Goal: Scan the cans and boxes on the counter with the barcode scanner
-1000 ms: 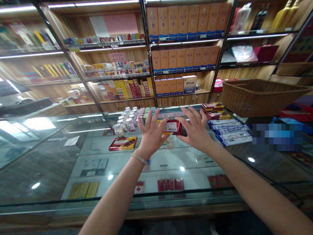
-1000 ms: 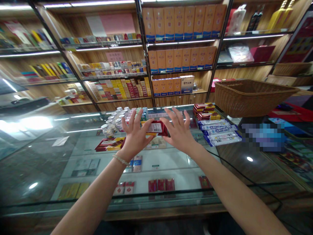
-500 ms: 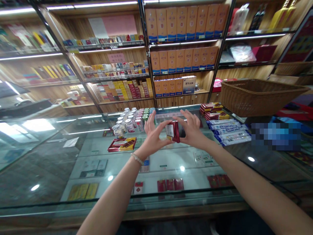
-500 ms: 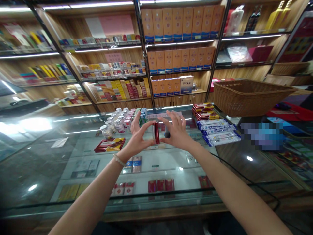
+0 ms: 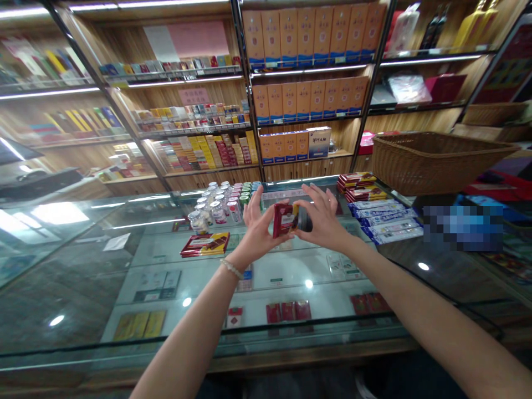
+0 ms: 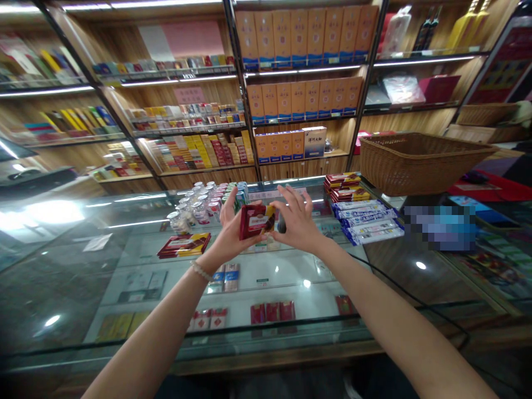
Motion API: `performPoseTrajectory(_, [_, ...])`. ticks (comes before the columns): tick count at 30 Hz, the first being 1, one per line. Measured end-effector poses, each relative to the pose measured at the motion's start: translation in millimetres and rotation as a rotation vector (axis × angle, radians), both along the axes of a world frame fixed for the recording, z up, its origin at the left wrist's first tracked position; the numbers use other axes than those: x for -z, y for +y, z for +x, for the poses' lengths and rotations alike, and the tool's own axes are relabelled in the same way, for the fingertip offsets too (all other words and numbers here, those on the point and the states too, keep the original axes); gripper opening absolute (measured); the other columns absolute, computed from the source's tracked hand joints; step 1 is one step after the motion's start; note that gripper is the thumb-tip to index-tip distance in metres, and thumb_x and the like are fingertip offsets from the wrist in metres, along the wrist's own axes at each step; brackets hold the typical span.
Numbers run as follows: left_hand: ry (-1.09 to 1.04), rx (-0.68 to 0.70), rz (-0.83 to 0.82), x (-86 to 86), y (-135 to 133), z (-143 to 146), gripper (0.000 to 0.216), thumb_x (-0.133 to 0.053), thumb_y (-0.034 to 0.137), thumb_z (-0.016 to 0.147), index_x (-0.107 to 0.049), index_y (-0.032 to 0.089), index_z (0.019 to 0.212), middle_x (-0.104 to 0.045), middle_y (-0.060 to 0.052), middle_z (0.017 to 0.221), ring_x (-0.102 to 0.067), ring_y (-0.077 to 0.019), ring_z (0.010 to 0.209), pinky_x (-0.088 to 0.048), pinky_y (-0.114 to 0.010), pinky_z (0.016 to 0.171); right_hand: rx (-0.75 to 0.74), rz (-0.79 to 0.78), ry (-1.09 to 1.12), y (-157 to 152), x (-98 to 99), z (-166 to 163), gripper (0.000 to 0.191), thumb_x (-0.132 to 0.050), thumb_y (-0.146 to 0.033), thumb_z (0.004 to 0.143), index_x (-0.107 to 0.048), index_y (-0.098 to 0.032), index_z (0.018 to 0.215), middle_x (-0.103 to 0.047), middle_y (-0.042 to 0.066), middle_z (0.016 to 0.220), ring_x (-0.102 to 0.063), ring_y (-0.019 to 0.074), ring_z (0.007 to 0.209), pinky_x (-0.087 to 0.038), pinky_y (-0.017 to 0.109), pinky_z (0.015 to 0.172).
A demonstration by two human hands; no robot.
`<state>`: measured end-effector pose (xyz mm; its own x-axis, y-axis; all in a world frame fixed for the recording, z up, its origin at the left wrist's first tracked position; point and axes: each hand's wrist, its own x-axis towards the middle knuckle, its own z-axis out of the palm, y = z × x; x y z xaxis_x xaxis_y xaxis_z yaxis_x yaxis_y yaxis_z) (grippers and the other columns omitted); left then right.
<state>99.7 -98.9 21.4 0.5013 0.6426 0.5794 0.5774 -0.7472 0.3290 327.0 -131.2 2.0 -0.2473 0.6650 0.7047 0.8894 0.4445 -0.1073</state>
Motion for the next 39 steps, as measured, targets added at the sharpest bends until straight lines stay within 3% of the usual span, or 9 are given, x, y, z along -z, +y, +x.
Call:
performPoseTrajectory(11, [-0.092,-0.119,0.084,1.9,21,-20,0.107,-0.08,0.073,0.071,-0.031,0.032,0.157,-0.01,-0.019,0.174,-0.012,-0.0415,0.161,-0.01,-0.068,0.126,0.097,0.189,-0.121,-4,-12.0,16,0.055,-0.067,-0.045,0.086,-0.054,-0.018,0.131,-0.041,0.021,0.162,-0.031,0.0369,0.153,-0.009,0.061,0.125])
performPoseTrajectory(19, [0.0,-0.212,0.15,-4.7,17,-21,0.083,-0.086,0.059,0.073,-0.051,0.034,0.144,-0.014,-0.013,0.174,-0.014,-0.0408,0.16,-0.009,-0.066,0.127,0.105,0.165,-0.15,-2,-10.0,20,0.057,-0.067,-0.048,0.085,-0.054,-0.019,0.133,-0.039,0.021,0.163,-0.029,0.0378,0.153,-0.008,0.063,0.125])
performPoseTrajectory(27, [0.045,-0.278,0.161,-10.5,13,-22,0.08,-0.085,0.06,0.073,-0.055,0.035,0.143,-0.013,-0.012,0.174,-0.014,-0.0415,0.16,-0.006,-0.067,0.127,0.118,0.18,-0.147,-1,-8.4,19,0.058,-0.069,-0.047,0.083,-0.055,-0.018,0.132,-0.037,0.021,0.164,-0.026,0.0381,0.154,-0.009,0.064,0.124])
performPoseTrajectory(34, [0.089,-0.326,0.17,-19.4,11,-25,0.08,-0.09,0.048,0.07,-0.058,0.035,0.142,-0.016,-0.012,0.173,-0.012,-0.043,0.16,-0.003,-0.069,0.127,0.137,0.176,-0.13,-2,-13.1,12,0.057,-0.069,-0.048,0.082,-0.056,-0.019,0.13,-0.036,0.02,0.165,-0.022,0.0385,0.156,-0.011,0.064,0.124])
performPoseTrajectory(39, [0.116,-0.371,0.176,-22.5,7,-38,0.081,-0.089,0.053,0.069,-0.058,0.034,0.142,-0.014,-0.012,0.174,-0.012,-0.0451,0.159,-0.001,-0.071,0.125,0.113,0.162,-0.123,-3,-20.5,1,0.057,-0.071,-0.047,0.081,-0.058,-0.018,0.129,-0.037,0.022,0.164,-0.022,0.0402,0.156,-0.01,0.065,0.124])
